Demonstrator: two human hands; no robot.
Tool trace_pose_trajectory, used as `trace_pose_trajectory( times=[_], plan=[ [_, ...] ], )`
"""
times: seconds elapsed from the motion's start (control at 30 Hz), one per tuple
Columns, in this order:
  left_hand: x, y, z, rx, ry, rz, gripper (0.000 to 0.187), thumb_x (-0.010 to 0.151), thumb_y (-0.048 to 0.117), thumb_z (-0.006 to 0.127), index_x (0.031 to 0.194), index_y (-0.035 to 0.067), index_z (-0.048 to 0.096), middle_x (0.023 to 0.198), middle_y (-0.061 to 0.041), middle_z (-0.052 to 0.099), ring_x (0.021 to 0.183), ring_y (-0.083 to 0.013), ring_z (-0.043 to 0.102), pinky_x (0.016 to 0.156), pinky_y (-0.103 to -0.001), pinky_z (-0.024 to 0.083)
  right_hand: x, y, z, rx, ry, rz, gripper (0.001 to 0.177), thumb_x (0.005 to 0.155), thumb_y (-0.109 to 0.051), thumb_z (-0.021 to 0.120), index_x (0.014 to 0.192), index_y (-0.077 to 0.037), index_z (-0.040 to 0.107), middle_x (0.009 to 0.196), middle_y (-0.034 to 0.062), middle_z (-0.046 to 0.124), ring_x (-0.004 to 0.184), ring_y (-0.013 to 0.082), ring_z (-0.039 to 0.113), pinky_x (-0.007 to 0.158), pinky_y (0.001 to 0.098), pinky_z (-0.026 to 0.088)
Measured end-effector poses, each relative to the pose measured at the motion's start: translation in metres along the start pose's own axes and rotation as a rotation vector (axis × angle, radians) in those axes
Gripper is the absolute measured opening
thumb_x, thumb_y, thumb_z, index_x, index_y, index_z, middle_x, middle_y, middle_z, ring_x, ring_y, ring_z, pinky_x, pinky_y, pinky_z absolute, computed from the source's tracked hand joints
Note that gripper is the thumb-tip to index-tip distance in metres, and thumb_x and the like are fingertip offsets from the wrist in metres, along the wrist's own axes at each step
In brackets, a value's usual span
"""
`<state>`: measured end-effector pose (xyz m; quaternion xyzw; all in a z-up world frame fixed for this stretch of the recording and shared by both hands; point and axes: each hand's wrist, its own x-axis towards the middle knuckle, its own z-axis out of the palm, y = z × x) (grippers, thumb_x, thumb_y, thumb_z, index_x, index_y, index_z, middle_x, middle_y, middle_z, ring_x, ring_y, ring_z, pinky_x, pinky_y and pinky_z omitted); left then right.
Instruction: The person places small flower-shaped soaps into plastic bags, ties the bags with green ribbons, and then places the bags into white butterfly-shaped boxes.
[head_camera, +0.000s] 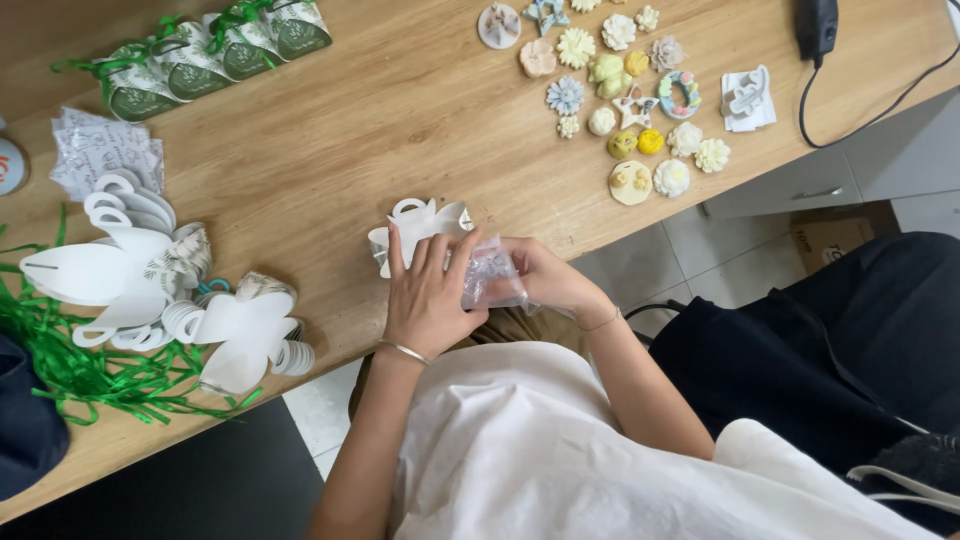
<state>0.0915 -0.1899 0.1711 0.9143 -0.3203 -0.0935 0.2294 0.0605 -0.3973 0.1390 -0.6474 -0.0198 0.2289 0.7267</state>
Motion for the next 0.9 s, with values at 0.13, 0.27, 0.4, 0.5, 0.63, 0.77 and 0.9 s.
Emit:
trace_pose_trajectory(
  times=[0.13, 0.27, 0.4, 0.5, 0.63, 0.77, 0.9],
  plan=[
    [0.002, 0.003, 0.001, -0.023, 0.043, -0.086, 0.102, 0.065, 0.034, 0.090, 0.153, 0.017, 0.042, 0.122, -0.008, 0.051, 0.124, -0.0264, 0.050, 0.128, -0.067, 0.009, -0.001, -0.015, -0.018, 0.166, -0.117, 0.036, 0.056, 0.089, 0.001, 0.074, 0.142, -0.003, 0.057, 0.122, 0.0016, 0.071, 0.106, 0.0079, 0.066, 0.092, 0.0263, 0.058],
    [0.010, 0.017, -0.006, -0.001, 0.263, 0.000, 0.109, 0.051, 0.035, 0.091, 0.147, 0.012, 0.044, 0.129, -0.016, 0.051, 0.127, -0.0331, 0.048, 0.117, -0.070, 0.007, 0.006, -0.009, -0.026, 0.180, -0.138, 0.111, 0.062, 0.086, 0.003, 0.076, 0.143, -0.003, 0.053, 0.119, 0.0028, 0.072, 0.101, 0.0082, 0.067, 0.083, 0.0269, 0.058],
    [0.018, 0.010, 0.004, 0.068, 0.248, -0.001, 0.103, 0.054, 0.032, 0.091, 0.145, 0.013, 0.048, 0.131, -0.010, 0.055, 0.129, -0.0283, 0.052, 0.119, -0.067, 0.012, 0.012, 0.005, -0.039, 0.098, -0.119, 0.014, 0.058, 0.085, 0.007, 0.078, 0.138, 0.001, 0.055, 0.116, 0.0049, 0.072, 0.100, 0.0096, 0.065, 0.084, 0.0276, 0.057],
    [0.017, 0.008, 0.007, 0.046, 0.185, -0.037, 0.094, 0.060, 0.030, 0.090, 0.144, 0.014, 0.050, 0.125, -0.008, 0.056, 0.124, -0.0262, 0.053, 0.123, -0.062, 0.017, 0.009, 0.010, -0.053, 0.148, -0.003, 0.015, 0.049, 0.089, 0.004, 0.075, 0.135, 0.004, 0.059, 0.119, 0.0064, 0.073, 0.106, 0.0116, 0.068, 0.091, 0.0282, 0.059],
    [0.015, 0.008, 0.005, -0.002, 0.209, -0.104, 0.092, 0.063, 0.033, 0.088, 0.144, 0.013, 0.050, 0.121, -0.008, 0.056, 0.121, -0.0278, 0.053, 0.121, -0.059, 0.022, 0.023, 0.036, -0.103, 0.073, 0.587, 0.077, 0.040, 0.095, -0.006, 0.068, 0.133, 0.001, 0.058, 0.103, 0.0114, 0.077, 0.087, 0.0168, 0.076, 0.073, 0.0323, 0.064],
    [0.009, 0.005, 0.010, -0.013, 0.203, -0.142, 0.095, 0.063, 0.034, 0.088, 0.146, 0.011, 0.048, 0.123, -0.009, 0.056, 0.123, -0.0282, 0.053, 0.119, -0.059, 0.022, 0.061, 0.067, -0.153, -0.227, 1.006, 0.122, 0.048, 0.091, -0.016, 0.078, 0.130, 0.000, 0.056, 0.086, 0.0154, 0.071, 0.070, 0.0187, 0.072, 0.059, 0.0341, 0.058],
    [-0.001, 0.009, 0.008, 0.005, 0.185, -0.171, 0.093, 0.064, 0.035, 0.087, 0.146, 0.012, 0.048, 0.125, -0.009, 0.056, 0.124, -0.0279, 0.052, 0.118, -0.058, 0.024, 0.092, 0.102, -0.174, -0.669, 1.039, 0.053, 0.053, 0.089, -0.025, 0.082, 0.127, 0.001, 0.058, 0.078, 0.0181, 0.072, 0.070, 0.0275, 0.071, 0.065, 0.0393, 0.055]
  ],
)
